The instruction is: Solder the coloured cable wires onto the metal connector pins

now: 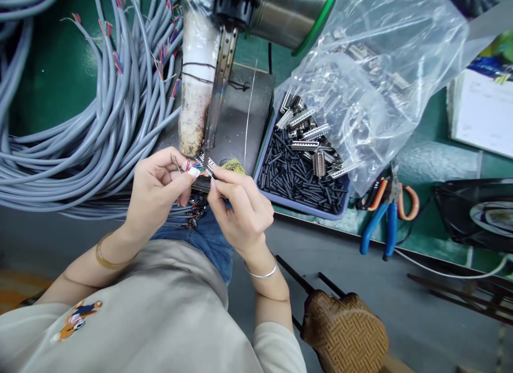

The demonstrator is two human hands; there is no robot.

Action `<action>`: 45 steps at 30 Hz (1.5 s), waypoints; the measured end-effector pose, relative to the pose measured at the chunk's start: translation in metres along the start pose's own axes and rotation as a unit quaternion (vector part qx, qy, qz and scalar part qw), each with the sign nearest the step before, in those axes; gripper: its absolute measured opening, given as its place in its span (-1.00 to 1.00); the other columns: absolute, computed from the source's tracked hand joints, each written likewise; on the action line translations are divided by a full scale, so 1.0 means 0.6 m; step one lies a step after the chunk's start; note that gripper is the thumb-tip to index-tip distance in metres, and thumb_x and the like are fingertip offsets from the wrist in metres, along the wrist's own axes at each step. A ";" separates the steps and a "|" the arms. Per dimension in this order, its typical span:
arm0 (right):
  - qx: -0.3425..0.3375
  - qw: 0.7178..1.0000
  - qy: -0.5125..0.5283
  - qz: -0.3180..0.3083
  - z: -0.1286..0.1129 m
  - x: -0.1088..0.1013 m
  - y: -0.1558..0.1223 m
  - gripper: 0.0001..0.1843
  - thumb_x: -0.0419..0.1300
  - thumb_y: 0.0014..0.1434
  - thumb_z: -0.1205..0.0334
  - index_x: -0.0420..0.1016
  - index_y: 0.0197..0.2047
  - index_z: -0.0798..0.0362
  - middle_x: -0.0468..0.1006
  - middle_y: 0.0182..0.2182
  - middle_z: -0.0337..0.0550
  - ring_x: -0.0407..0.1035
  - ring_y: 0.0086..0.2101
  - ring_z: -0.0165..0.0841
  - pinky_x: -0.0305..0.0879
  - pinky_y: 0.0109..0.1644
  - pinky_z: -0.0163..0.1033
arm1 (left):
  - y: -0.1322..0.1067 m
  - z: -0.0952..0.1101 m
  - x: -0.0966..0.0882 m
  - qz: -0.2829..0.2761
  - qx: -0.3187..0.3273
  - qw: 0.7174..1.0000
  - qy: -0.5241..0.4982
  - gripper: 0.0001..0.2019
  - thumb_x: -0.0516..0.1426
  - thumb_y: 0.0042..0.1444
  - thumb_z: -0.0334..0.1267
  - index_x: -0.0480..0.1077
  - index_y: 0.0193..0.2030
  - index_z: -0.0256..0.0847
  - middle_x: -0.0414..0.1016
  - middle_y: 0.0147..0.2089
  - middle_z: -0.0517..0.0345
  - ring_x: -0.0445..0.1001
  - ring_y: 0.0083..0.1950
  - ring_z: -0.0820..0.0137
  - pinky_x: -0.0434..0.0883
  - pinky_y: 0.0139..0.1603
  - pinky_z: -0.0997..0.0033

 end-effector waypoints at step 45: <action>0.019 0.999 0.028 0.004 0.000 0.007 -0.004 -0.76 0.34 0.16 0.54 0.47 -0.25 0.01 0.73 -0.23 -0.20 0.64 -0.24 -0.42 0.59 -0.13 -0.34 | 0.000 -0.028 -0.007 -0.033 -0.059 0.996 -0.051 -0.79 0.38 -0.05 -0.38 0.40 -0.46 -0.26 0.33 -0.66 0.36 0.23 -0.69 0.66 0.18 -0.68 0.68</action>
Point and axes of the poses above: each hand's wrist, its own y-axis towards the middle knuckle, its own x-axis out of the palm, z = x × y, the point moved 6 cm from there along y, towards the middle knuckle
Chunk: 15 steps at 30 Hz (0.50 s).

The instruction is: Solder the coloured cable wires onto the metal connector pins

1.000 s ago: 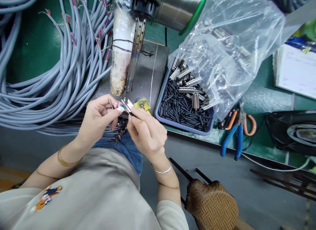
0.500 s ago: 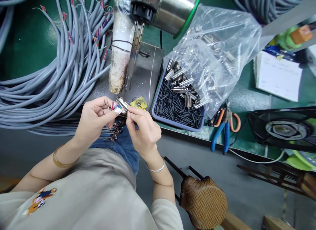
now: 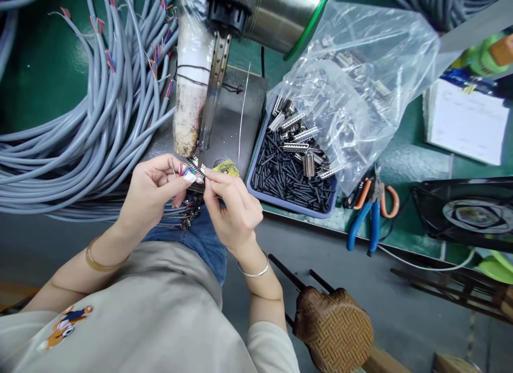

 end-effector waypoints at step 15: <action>-0.007 1.000 -0.004 -0.015 0.002 0.000 0.005 -0.78 0.34 0.19 0.48 0.46 -0.23 -0.03 0.73 -0.18 -0.20 0.64 -0.22 -0.38 0.60 -0.15 -0.25 | 0.005 0.013 0.007 0.014 0.031 0.999 0.008 -0.79 0.34 -0.05 -0.44 0.36 -0.49 -0.26 0.36 -0.61 0.37 0.25 -0.68 0.69 0.20 -0.69 0.72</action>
Point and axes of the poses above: each hand's wrist, its own y-axis towards the middle knuckle, its own x-axis out of the palm, z = x × y, the point moved 6 cm from there along y, towards the middle knuckle
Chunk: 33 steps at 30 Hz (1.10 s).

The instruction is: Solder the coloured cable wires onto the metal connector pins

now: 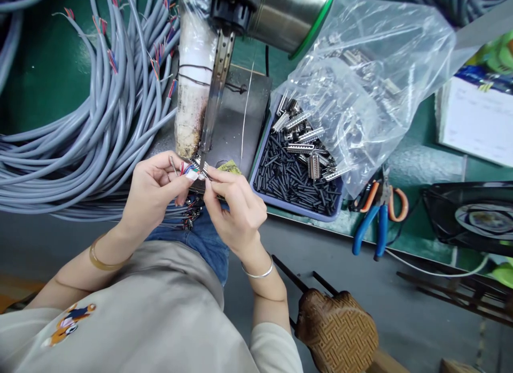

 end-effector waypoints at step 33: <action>-0.089 0.991 -0.100 -0.030 -0.019 -0.005 -0.001 -0.84 0.33 0.22 0.40 0.46 -0.24 -0.03 0.75 -0.15 -0.15 0.66 -0.24 -0.38 0.61 -0.20 -0.36 | 0.001 -0.017 -0.007 -0.017 -0.067 0.998 0.007 -0.78 0.34 -0.05 -0.34 0.35 -0.49 -0.21 0.27 -0.72 0.39 0.20 -0.74 0.64 0.14 -0.73 0.65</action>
Point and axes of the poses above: each hand's wrist, its own y-axis towards the middle knuckle, its own x-axis out of the palm, z = x × y, the point moved 6 cm from there along y, towards the middle knuckle
